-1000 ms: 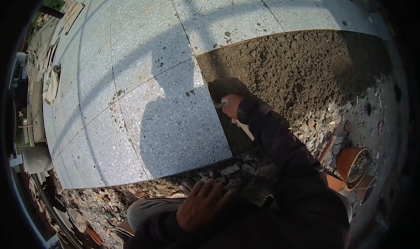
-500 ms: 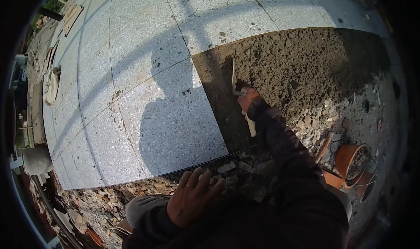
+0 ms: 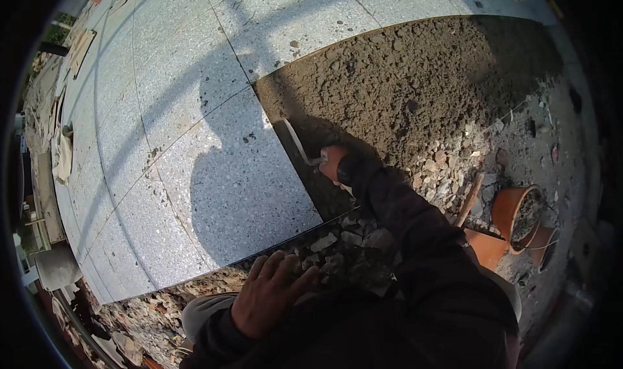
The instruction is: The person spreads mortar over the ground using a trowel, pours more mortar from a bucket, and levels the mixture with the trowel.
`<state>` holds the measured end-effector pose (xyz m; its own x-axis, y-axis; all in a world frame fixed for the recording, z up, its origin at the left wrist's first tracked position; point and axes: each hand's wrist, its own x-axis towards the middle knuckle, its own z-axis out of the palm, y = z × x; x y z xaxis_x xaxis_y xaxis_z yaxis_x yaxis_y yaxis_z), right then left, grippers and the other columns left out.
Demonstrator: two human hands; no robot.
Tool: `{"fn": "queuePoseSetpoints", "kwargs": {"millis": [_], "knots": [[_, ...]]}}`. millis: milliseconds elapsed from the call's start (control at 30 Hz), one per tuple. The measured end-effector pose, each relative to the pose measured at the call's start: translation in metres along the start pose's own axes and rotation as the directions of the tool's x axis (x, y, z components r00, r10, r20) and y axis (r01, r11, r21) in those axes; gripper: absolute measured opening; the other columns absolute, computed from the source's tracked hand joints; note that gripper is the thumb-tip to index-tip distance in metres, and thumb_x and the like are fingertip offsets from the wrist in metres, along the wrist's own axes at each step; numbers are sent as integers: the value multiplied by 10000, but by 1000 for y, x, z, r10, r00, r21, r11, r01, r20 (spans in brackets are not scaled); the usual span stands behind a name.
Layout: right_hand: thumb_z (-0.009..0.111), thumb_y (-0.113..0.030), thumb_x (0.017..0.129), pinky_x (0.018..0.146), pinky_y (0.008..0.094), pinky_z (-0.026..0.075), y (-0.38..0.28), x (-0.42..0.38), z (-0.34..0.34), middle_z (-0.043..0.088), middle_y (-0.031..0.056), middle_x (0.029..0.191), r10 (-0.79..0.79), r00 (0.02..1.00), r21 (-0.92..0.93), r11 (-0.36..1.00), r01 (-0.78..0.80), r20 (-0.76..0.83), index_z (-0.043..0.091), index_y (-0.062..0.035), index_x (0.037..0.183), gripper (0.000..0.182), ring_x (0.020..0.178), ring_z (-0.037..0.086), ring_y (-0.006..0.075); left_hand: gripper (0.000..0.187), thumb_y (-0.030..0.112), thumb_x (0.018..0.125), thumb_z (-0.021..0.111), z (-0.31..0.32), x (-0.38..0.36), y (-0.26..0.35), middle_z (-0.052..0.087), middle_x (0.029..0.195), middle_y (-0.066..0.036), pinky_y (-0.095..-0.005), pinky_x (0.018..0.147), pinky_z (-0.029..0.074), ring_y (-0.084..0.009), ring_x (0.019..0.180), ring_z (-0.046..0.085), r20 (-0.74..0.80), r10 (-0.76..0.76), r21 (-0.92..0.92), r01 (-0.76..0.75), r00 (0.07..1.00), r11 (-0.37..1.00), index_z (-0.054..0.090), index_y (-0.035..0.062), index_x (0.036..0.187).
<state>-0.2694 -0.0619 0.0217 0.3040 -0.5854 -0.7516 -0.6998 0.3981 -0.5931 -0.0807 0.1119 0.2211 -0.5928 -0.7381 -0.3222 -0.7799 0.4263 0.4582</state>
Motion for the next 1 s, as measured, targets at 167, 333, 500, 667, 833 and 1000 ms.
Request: {"fn": "queuePoseSetpoints", "kwargs": {"millis": [167, 333, 500, 667, 833, 1000], "knots": [[547, -135, 779, 375, 363, 430, 37, -20, -103, 513, 79, 551, 105, 981, 43, 994, -100, -166, 533, 5, 866, 165, 426, 531, 202, 512, 143, 720, 578, -1, -9, -1, 455, 1142, -147, -438, 934, 351, -341, 1111, 419, -21, -38, -85, 36, 999, 996, 474, 148, 1221], [522, -107, 778, 378, 362, 434, 67, -50, -172, 514, 89, 572, 210, 848, 131, 977, -167, -487, 542, 15, 851, 143, 407, 508, 198, 468, 114, 747, 541, 4, -22, -1, 465, 1115, -135, -430, 924, 356, -319, 1087, 432, -42, -21, -45, 19, 999, 999, 478, 153, 1209], [542, -123, 786, 367, 370, 416, 40, -40, -147, 495, 59, 590, 22, 968, 132, 991, 11, -250, 514, 2, 924, 188, 431, 507, 184, 445, 102, 761, 527, 11, -13, 2, 478, 1084, -123, -422, 906, 366, -311, 1071, 442, -43, 6, -76, -9, 999, 997, 486, 162, 1200], [629, -129, 762, 387, 364, 442, 7, 26, -128, 532, 62, 624, 96, 983, 428, 904, -19, -159, 543, -41, 826, 138, 463, 526, 193, 412, 163, 801, 501, 5, -3, 5, 470, 1091, -137, -445, 913, 367, -330, 1078, 453, -20, -16, -51, 15, 1000, 999, 474, 184, 1212], [573, -132, 801, 418, 419, 437, 62, 5, -179, 520, 96, 610, 417, 793, 715, 699, 34, -445, 532, -29, 894, 144, 466, 505, 244, 438, 197, 796, 550, -9, -7, 9, 482, 1092, -124, -400, 897, 377, -302, 1067, 452, -43, -18, -32, 17, 999, 999, 476, 189, 1228], [561, -136, 829, 425, 330, 407, 77, -56, -176, 534, 70, 608, -107, 799, 49, 984, 169, -592, 534, -10, 976, 196, 463, 533, 181, 435, 175, 791, 513, 3, -13, -4, 472, 1103, -140, -432, 928, 358, -325, 1088, 442, -35, -44, -15, 44, 998, 999, 470, 176, 1224]]}}
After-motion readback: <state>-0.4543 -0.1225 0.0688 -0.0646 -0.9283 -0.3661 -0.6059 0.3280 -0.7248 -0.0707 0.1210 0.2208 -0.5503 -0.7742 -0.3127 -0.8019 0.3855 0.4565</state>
